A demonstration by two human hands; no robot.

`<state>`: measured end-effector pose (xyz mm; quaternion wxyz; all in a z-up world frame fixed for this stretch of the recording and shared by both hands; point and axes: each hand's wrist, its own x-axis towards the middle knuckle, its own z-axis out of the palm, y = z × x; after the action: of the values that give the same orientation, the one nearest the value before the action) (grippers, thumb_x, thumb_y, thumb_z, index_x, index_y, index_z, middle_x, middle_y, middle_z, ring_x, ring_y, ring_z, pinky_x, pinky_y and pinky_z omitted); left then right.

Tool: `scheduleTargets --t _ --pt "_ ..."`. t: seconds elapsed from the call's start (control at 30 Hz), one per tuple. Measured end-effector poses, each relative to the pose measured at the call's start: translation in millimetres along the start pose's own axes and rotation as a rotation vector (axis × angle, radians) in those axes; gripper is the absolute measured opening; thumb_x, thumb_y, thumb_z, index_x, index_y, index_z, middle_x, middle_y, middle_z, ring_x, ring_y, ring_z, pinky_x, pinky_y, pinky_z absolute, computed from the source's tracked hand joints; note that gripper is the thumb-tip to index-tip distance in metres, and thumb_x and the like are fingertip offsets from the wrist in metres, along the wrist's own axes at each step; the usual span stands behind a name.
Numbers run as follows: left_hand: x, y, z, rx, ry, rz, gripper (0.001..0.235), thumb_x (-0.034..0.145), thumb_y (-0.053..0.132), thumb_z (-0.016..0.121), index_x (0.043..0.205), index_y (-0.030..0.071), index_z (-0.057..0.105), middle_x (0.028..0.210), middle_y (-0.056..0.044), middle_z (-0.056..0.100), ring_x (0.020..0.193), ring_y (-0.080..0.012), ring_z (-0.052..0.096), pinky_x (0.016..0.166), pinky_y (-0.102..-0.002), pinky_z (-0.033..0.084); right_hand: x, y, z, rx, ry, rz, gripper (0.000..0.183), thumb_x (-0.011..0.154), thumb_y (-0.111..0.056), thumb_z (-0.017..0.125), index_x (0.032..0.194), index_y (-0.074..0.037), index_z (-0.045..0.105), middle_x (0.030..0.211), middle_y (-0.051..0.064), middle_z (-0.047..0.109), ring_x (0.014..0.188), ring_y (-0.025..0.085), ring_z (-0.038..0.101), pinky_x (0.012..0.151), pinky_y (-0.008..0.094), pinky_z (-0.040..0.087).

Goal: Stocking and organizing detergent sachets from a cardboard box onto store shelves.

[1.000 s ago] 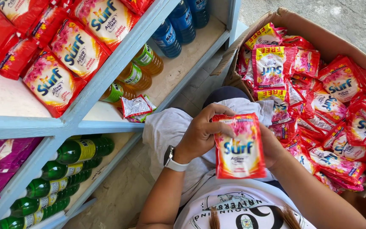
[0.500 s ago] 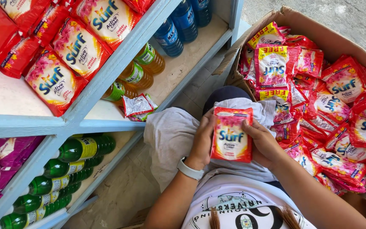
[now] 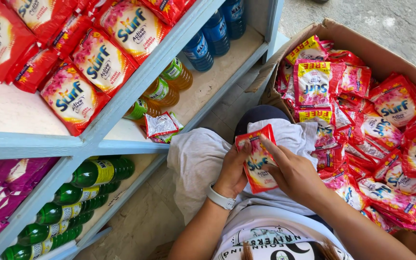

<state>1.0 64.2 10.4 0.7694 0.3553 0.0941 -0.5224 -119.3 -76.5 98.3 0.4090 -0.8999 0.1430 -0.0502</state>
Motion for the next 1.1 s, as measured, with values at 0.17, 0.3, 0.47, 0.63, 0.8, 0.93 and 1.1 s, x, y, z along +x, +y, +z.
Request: scheduleTargets --t 0.17,0.3,0.47,0.63,0.8,0.93,1.1 --pt "-8 47 9 0.562 -0.208 0.243 0.061 0.084 0.021 0.083 0.138 0.011 0.056 0.128 0.000 0.067 0.119 -0.0112 0.063 0.105 -0.029 0.050 -4 -4 -26 -0.088 -0.155 -0.012 0.078 0.088 -0.028 0.068 0.158 -0.019 0.035 0.107 0.017 0.071 0.082 0.040 0.071 0.066 0.049 0.055" --pt "-20 73 33 0.977 -0.384 0.271 0.051 0.081 0.014 0.087 0.128 0.007 0.069 0.118 -0.001 0.072 0.108 -0.0101 0.068 0.097 -0.027 0.057 1 -10 -47 -0.212 -0.234 -0.096 0.081 0.084 -0.036 0.071 0.158 -0.024 0.040 0.098 0.011 0.074 0.077 0.036 0.072 0.066 0.048 0.056" --pt "-25 79 40 0.738 -0.334 0.205 0.037 0.080 0.011 0.090 0.112 0.003 0.073 0.103 -0.002 0.074 0.097 -0.0111 0.069 0.090 -0.028 0.057 0 5 -61 -0.087 -0.075 -0.050 0.085 0.075 -0.037 0.079 0.151 -0.020 0.045 0.105 0.010 0.074 0.090 0.032 0.072 0.077 0.044 0.057" --pt "-55 94 94 1.366 -0.072 0.629 0.035 0.075 0.015 0.092 0.104 0.004 0.077 0.088 -0.005 0.070 0.082 -0.0154 0.068 0.075 -0.029 0.055 2 3 -73 0.098 0.023 -0.062 0.095 0.068 -0.038 0.084 0.151 -0.014 0.045 0.126 0.010 0.072 0.112 0.030 0.068 0.093 0.043 0.053" --pt "-80 100 108 1.592 -0.129 0.858 0.035 0.073 0.019 0.092 0.100 0.009 0.072 0.090 -0.007 0.067 0.087 -0.0274 0.068 0.078 -0.038 0.054 2 -3 -71 0.046 0.094 -0.208 0.102 0.062 -0.046 0.088 0.150 -0.013 0.047 0.137 0.018 0.065 0.127 0.035 0.059 0.102 0.046 0.047" --pt "-89 103 119 1.483 -0.187 0.804 0.039 0.072 0.021 0.093 0.099 0.007 0.069 0.093 -0.008 0.066 0.086 -0.0287 0.068 0.076 -0.037 0.055 15 -27 -51 -0.039 0.156 -0.372 0.105 0.061 -0.053 0.086 0.149 -0.012 0.047 0.139 0.024 0.061 0.132 0.041 0.054 0.105 0.047 0.046" --pt "-71 113 112 1.437 -0.149 0.797 0.041 0.082 0.019 0.089 0.118 0.008 0.073 0.101 -0.005 0.073 0.090 -0.0197 0.073 0.080 -0.032 0.059 12 -3 -7 0.309 -0.086 -0.016 0.077 0.086 -0.028 0.079 0.152 -0.015 0.041 0.113 0.012 0.073 0.095 0.027 0.072 0.082 0.036 0.056"
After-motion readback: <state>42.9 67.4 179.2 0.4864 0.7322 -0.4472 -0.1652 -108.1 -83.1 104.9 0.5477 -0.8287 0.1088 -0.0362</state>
